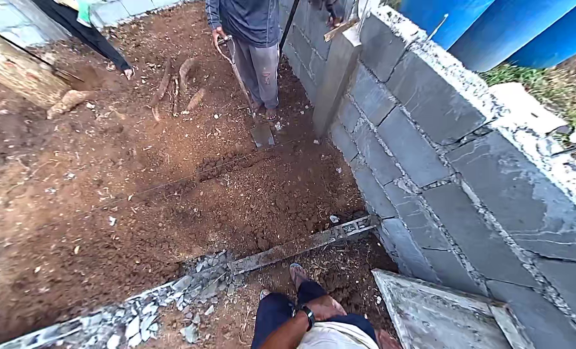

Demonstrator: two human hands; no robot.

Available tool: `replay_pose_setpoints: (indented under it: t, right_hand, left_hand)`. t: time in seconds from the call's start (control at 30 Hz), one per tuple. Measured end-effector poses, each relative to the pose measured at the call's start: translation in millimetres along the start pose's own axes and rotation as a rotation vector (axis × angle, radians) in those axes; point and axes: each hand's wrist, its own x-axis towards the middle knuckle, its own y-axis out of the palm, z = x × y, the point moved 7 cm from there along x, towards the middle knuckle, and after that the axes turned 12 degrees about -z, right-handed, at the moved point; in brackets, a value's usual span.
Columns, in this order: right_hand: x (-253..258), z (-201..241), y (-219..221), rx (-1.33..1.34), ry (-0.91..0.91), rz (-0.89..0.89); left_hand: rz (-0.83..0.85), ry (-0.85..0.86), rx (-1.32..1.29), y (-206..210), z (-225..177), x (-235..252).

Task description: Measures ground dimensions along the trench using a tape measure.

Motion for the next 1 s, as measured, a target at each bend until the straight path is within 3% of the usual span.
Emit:
replay_pose_setpoints:
  t: [0.1, 0.33, 0.5, 0.63, 0.87, 0.93, 1.0]
  right_hand:
    - [-2, -8, 1, -0.084, -0.038, -0.034]
    - [9, -2, -5, -0.088, -0.006, 0.086]
    - [14, 4, -18, -0.067, -0.117, -0.009]
    - [23, 10, -16, -0.144, -0.069, 0.044]
    - [26, 13, -22, -0.071, -0.056, -0.097]
    - [19, 30, -33, 0.014, -0.134, -0.142]
    - [17, 39, -38, 0.149, -0.332, -0.241]
  left_hand:
    - [-0.045, -0.053, -0.058, 2, 15, 3]
    - [-0.049, -0.171, 0.103, -12, 11, 1]
    - [-0.077, -0.262, 0.014, -21, 14, 2]
    - [-0.089, -0.142, 0.093, -25, -1, 2]
    - [-0.180, -0.060, 0.098, -26, -19, -3]
    - [-0.172, -0.040, 0.106, -25, -19, -4]
    - [-0.170, -0.044, 0.115, -24, -17, -5]
